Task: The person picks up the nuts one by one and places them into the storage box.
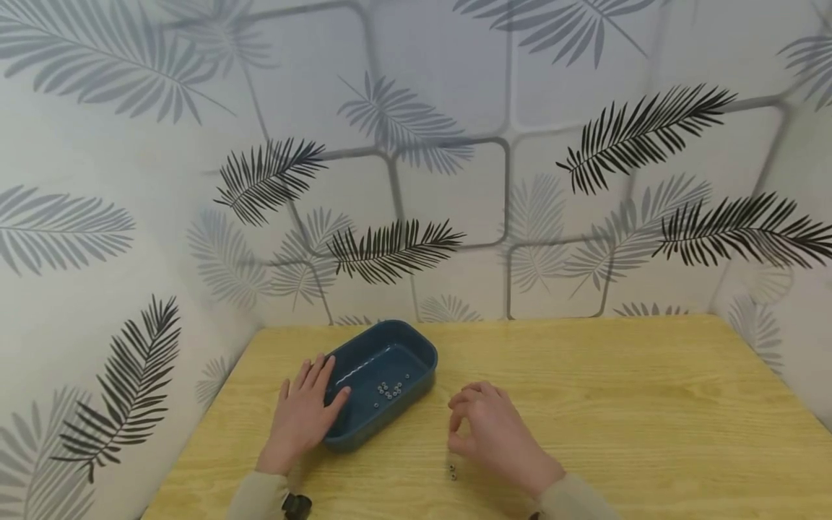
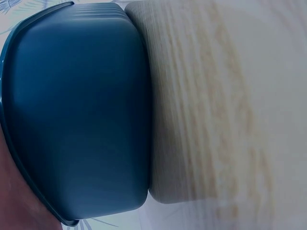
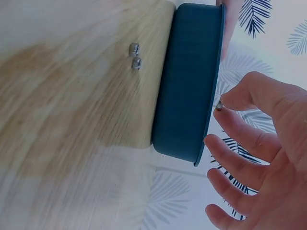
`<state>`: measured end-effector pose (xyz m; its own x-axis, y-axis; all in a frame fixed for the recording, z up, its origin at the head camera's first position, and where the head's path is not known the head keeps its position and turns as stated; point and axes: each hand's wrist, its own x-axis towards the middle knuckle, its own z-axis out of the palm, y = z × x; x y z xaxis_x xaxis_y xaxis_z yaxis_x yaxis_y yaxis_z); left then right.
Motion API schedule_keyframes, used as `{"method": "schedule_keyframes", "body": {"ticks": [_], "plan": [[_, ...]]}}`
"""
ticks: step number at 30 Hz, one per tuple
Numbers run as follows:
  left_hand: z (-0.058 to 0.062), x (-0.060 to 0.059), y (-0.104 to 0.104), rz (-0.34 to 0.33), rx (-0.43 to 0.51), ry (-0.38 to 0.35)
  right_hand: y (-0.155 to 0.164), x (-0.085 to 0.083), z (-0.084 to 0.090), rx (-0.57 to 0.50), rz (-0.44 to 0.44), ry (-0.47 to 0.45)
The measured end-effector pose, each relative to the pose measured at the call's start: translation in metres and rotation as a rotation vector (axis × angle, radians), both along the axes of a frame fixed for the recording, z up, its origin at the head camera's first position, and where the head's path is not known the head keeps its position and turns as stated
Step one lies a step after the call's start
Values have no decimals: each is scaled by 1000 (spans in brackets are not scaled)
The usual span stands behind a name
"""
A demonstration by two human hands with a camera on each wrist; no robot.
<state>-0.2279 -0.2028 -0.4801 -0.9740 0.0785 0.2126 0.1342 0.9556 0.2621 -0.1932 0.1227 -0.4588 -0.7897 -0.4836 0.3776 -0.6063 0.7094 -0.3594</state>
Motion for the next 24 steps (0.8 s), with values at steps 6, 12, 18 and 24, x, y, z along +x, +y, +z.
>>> {"method": "schedule_keyframes", "body": {"ticks": [6,12,18,24], "plan": [[1,0,0,2,0,-3,-8,-4,3,-28,-49,-22],[2,1,0,0,3,-2,-16,-11,9,-83,-63,-4],[2,1,0,1,-3,4,-24,-18,13,-141,-79,5],[1,0,0,2,-1,7,-29,-26,14,-187,-75,25]]}}
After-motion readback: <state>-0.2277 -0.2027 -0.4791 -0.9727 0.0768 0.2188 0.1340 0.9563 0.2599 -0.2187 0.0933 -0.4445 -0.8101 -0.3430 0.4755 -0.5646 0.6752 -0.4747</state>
